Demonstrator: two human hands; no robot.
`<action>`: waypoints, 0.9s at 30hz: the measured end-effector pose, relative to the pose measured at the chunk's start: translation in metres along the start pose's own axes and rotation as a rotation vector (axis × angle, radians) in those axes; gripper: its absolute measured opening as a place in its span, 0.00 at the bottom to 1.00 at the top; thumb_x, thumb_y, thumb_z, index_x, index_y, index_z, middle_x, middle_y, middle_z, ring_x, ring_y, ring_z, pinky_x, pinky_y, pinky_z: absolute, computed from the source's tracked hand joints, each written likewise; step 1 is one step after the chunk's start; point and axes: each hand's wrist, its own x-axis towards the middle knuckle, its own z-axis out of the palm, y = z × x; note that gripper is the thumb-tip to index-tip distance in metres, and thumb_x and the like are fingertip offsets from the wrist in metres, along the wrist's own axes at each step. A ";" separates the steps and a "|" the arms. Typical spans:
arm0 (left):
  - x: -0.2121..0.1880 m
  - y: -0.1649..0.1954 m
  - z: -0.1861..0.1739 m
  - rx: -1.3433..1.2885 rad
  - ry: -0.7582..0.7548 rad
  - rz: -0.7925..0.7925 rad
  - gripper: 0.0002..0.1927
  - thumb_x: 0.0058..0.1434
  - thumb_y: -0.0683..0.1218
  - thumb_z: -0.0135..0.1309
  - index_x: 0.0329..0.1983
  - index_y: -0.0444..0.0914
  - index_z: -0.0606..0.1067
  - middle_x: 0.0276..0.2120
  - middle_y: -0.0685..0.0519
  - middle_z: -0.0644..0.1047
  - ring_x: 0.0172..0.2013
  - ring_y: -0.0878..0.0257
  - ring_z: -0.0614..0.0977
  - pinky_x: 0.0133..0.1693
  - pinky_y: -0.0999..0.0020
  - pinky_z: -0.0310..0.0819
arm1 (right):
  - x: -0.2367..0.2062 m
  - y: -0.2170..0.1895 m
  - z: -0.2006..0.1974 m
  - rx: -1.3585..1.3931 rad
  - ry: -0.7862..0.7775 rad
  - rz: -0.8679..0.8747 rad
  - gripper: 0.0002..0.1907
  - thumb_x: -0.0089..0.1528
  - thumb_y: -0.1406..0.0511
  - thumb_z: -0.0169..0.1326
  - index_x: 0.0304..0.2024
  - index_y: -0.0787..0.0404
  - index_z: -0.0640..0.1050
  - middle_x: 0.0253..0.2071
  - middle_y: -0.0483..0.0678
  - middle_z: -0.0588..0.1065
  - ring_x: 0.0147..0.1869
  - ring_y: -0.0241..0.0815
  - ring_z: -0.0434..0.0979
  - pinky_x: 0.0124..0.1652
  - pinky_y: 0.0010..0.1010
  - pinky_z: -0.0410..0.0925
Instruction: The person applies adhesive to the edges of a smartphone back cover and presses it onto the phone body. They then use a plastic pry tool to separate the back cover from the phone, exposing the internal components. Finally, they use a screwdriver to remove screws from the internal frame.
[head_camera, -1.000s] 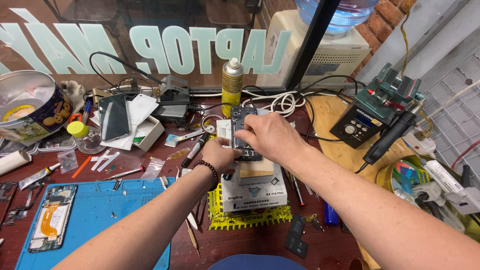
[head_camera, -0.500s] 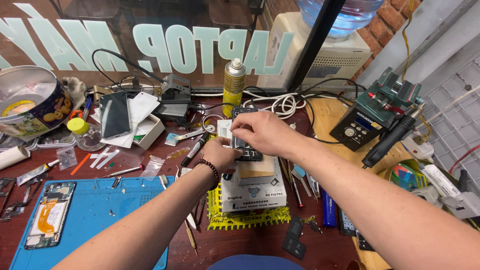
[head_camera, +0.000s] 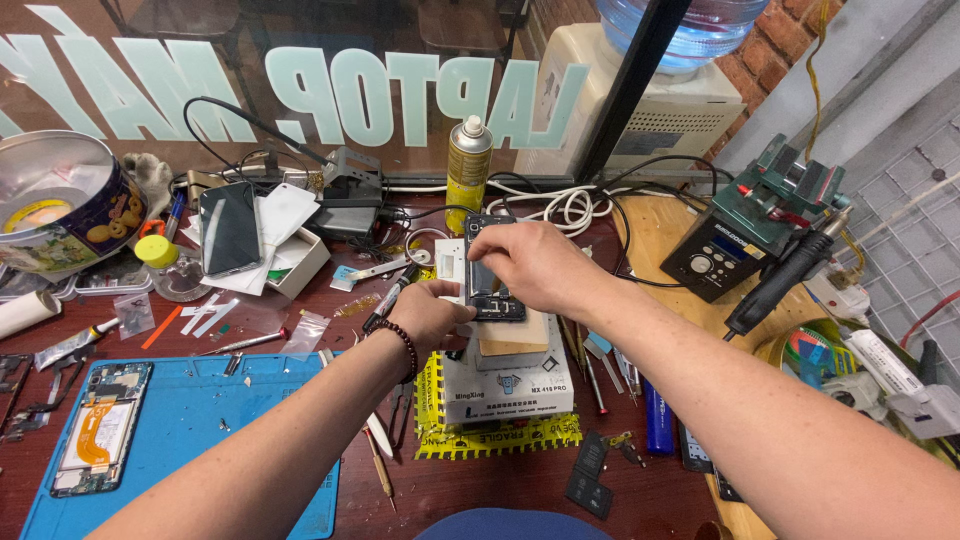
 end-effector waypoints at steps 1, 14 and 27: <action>-0.001 -0.001 -0.001 0.012 0.007 0.004 0.21 0.58 0.35 0.59 0.55 0.36 0.73 0.34 0.51 0.80 0.29 0.63 0.83 0.31 0.65 0.82 | 0.000 0.001 0.001 0.024 0.004 0.023 0.14 0.58 0.70 0.50 0.45 0.58 0.81 0.39 0.52 0.82 0.44 0.48 0.84 0.45 0.37 0.74; 0.008 0.003 0.000 -0.030 0.034 -0.022 0.13 0.57 0.41 0.61 0.46 0.36 0.76 0.33 0.51 0.80 0.29 0.60 0.82 0.29 0.63 0.79 | -0.001 0.003 0.004 0.105 0.025 0.091 0.13 0.59 0.70 0.52 0.45 0.59 0.81 0.38 0.49 0.82 0.41 0.42 0.84 0.43 0.33 0.74; 0.007 0.005 0.009 0.326 0.315 0.149 0.17 0.55 0.48 0.65 0.44 0.36 0.78 0.30 0.50 0.81 0.28 0.59 0.84 0.31 0.62 0.80 | -0.005 0.023 0.002 0.433 0.048 0.170 0.15 0.58 0.77 0.47 0.43 0.65 0.80 0.37 0.48 0.81 0.43 0.37 0.83 0.43 0.29 0.78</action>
